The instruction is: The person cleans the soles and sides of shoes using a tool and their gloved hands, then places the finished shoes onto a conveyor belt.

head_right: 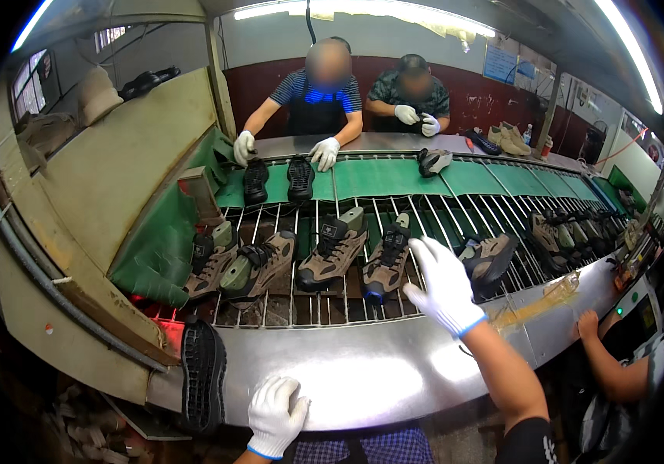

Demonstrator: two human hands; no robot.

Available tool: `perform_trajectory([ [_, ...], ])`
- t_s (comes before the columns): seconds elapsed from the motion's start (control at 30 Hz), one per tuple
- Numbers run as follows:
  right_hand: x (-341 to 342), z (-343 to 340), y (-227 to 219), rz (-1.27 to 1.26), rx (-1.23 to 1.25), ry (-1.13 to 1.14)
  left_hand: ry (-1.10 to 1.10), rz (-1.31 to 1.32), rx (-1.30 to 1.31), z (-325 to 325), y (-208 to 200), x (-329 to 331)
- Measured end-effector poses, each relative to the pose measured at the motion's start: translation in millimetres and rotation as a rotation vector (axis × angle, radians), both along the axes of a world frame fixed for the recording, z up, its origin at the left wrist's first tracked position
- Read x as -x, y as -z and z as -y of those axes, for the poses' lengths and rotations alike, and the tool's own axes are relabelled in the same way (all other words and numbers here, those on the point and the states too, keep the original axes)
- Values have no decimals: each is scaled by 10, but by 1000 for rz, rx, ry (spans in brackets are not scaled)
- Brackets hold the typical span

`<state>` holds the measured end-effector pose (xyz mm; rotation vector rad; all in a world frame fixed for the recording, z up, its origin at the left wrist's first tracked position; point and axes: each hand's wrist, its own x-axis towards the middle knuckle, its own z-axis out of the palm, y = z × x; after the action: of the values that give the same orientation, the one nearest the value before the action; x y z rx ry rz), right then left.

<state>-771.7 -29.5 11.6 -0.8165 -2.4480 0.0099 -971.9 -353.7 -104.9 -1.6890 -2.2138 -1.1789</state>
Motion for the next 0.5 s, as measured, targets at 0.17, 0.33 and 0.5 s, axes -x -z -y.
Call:
perform_trajectory([
  [0.17, 651, -1012, 294, 551, -416, -75, 13, 53, 144, 30, -49, 16],
  [0.33, 1088, -1266, 581, 929, -417, 44, 22, 40, 159, 24, -72, 56],
  [0.5, 752, -999, 508, 845, -232, 100, -5, 4, 50, 63, 48, 71],
])
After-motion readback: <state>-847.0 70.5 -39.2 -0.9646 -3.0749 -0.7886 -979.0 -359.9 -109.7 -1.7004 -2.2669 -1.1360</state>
